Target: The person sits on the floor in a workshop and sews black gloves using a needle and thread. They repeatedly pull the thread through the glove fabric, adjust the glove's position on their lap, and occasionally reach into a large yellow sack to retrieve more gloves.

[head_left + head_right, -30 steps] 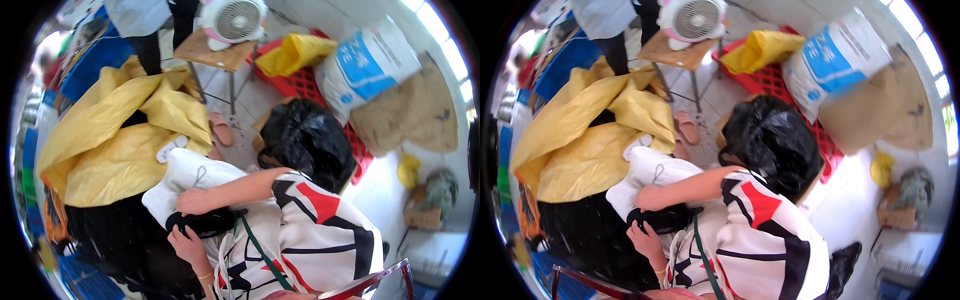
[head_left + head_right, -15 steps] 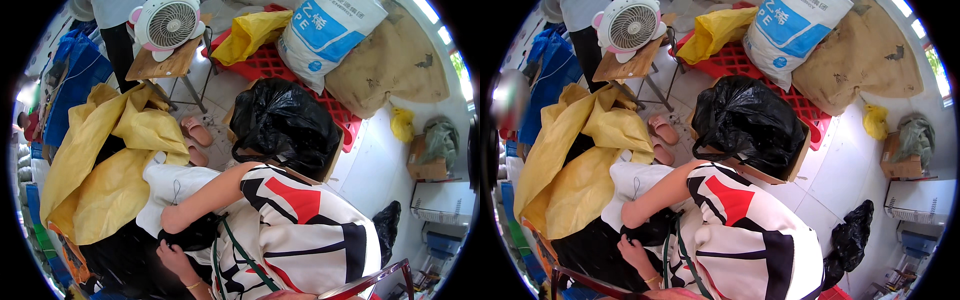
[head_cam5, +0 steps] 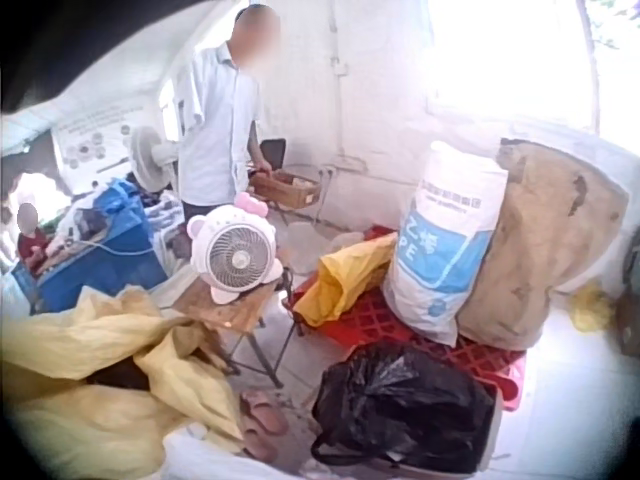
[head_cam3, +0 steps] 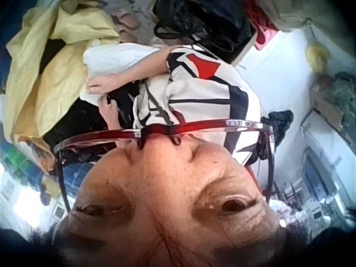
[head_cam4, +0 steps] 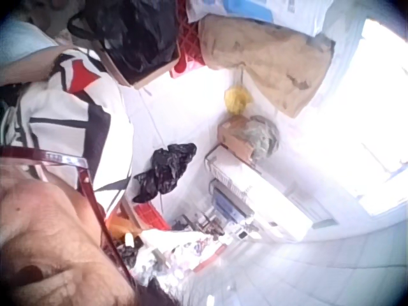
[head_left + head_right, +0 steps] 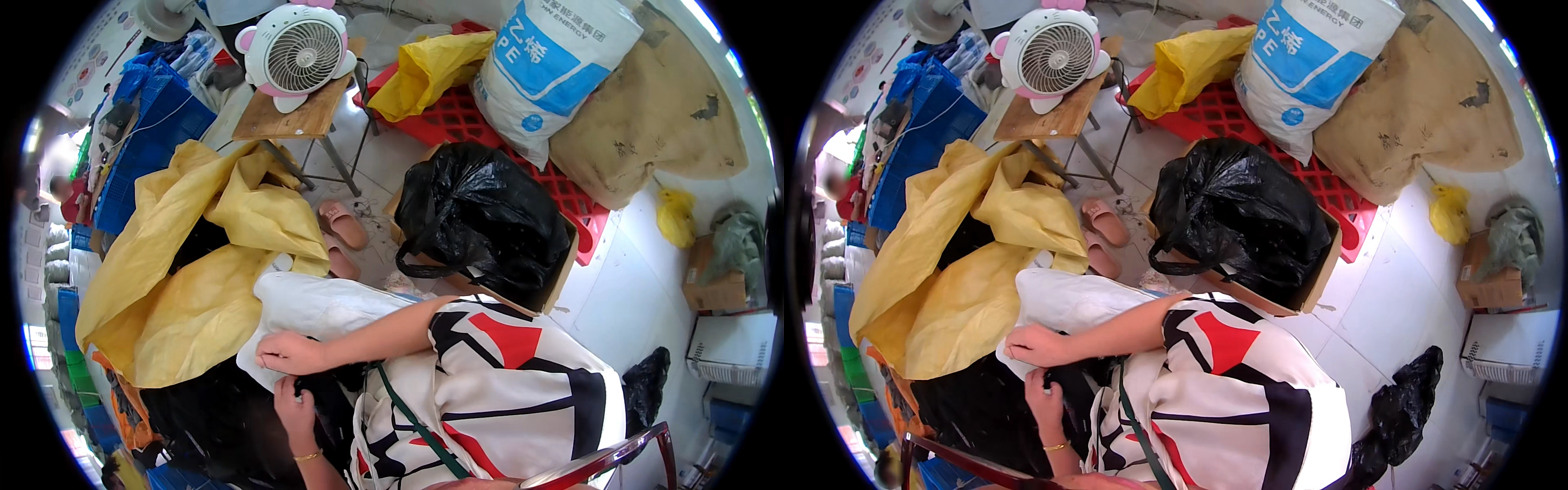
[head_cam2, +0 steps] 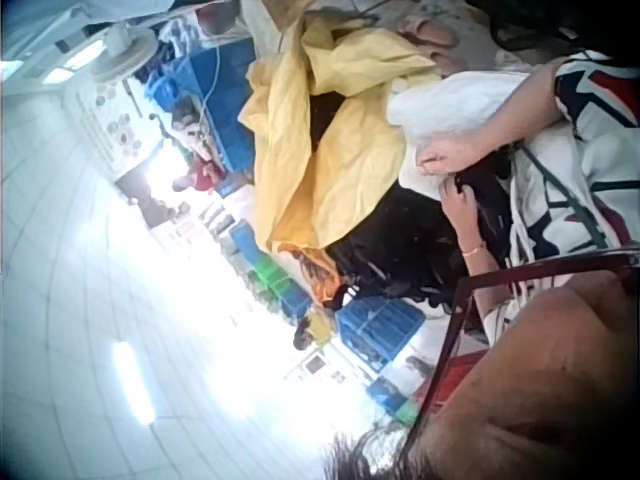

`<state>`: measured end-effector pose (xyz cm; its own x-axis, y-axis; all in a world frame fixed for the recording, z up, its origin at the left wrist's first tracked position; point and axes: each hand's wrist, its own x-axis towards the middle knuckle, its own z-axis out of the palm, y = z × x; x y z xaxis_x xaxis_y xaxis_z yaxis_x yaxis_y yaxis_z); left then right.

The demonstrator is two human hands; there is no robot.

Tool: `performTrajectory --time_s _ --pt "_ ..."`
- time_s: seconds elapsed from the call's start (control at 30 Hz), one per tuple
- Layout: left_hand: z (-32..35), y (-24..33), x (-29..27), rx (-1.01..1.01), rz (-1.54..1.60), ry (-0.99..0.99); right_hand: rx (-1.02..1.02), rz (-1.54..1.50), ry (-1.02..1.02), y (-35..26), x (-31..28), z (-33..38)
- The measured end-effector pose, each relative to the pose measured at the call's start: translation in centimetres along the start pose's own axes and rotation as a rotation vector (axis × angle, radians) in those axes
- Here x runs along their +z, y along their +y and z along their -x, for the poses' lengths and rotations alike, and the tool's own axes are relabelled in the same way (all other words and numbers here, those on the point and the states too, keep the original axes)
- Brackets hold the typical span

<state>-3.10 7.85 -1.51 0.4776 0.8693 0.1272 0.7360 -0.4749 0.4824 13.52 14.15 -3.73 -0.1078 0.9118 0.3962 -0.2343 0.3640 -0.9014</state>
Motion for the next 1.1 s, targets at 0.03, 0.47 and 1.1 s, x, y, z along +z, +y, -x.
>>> performTrajectory --time_s 0.03,0.47,1.1 --pt "0.2 -0.2 1.1 -0.028 0.042 0.001 0.114 -0.3 0.011 0.0 0.6 1.0" --pt "0.1 -1.7 4.9 -0.023 -0.062 0.014 0.718 -0.593 0.134 -3.2 -2.1 5.0" --pt "1.3 -1.9 7.0 0.099 -0.089 0.06 0.92 -0.775 0.04 -6.0 -3.5 7.1"
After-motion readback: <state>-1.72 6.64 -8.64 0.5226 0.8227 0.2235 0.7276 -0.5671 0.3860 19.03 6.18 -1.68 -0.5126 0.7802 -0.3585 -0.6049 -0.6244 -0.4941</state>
